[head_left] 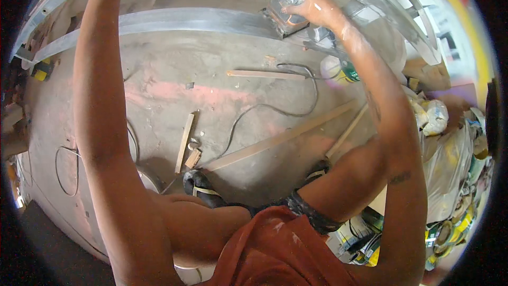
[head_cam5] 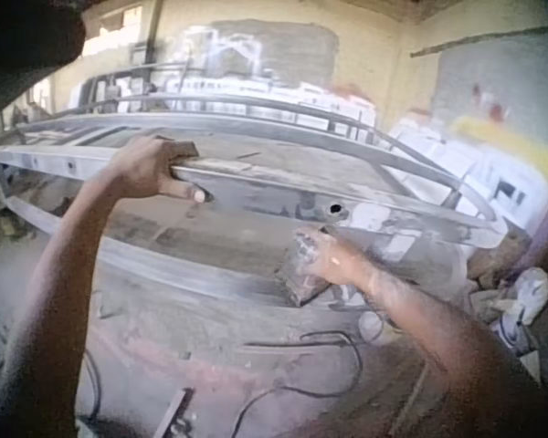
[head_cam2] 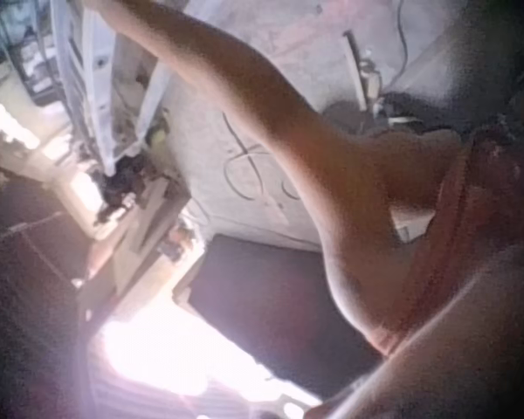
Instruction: Using a power sander to smooth the surface of a metal furniture frame.
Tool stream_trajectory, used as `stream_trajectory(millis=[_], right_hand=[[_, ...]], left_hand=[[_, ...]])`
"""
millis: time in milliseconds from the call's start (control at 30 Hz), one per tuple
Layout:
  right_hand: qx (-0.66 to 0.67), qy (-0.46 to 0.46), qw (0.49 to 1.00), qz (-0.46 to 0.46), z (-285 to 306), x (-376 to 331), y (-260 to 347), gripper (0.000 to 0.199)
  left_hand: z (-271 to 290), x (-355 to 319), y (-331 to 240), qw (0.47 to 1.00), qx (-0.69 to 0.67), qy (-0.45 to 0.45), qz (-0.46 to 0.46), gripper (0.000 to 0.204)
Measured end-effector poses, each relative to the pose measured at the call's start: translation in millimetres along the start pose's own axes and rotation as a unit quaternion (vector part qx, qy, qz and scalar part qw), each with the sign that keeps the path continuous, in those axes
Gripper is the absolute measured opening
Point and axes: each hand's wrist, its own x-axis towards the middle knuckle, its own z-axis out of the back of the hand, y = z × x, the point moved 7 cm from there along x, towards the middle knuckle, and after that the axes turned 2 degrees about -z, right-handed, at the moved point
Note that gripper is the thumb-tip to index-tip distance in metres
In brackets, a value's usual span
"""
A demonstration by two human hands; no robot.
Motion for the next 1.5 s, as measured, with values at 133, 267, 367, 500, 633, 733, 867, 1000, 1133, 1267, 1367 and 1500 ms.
stream_trajectory(millis=[133,267,367,500,633,733,867,1000,1133,1267,1367,1500], right_hand=[[-0.014,0.027,0.998,-0.05,11,-16,36,0.078],[0.019,0.053,0.996,-0.074,12,-30,48,0.074],[0.034,0.069,0.994,-0.074,16,-44,26,0.072],[0.065,0.066,0.994,-0.061,25,-50,7,0.071],[0.127,0.065,0.99,0.012,17,-35,27,0.068],[0.114,0.1,0.987,0.049,26,-46,44,0.067],[0.136,0.139,0.981,0.018,30,-55,32,0.07],[0.14,0.136,0.98,0.05,30,-49,27,0.075],[0.083,0.175,0.98,0.04,33,-51,20,0.076],[0.126,0.182,0.975,0.031,25,-46,23,0.077],[0.138,0.193,0.971,0.038,27,-40,30,0.077],[0.147,0.201,0.968,0.014,29,-40,24,0.076]], left_hand=[[-1,6,-1,1.0,0.006,-0.008,-0.018,0.083],[-4,-1,-4,1.0,0.024,-0.01,-0.011,0.08],[1,-2,1,1.0,0.009,-0.004,-0.006,0.08],[3,3,-2,1.0,0.003,-0.021,-0.019,0.08],[-2,0,1,0.999,0.023,-0.019,-0.025,0.08],[-6,-5,3,1.0,0.012,-0.009,-0.016,0.081],[-3,-6,6,0.996,-0.006,-0.052,-0.071,0.082],[-8,-6,9,0.998,-0.008,-0.053,-0.042,0.083],[-5,2,9,0.999,-0.002,-0.016,-0.033,0.085],[-6,-7,8,0.999,-0.025,-0.003,-0.032,0.084],[-6,-7,11,1.0,-0.011,-0.019,-0.02,0.083],[2,-12,7,0.999,-0.022,-0.016,-0.021,0.083]])
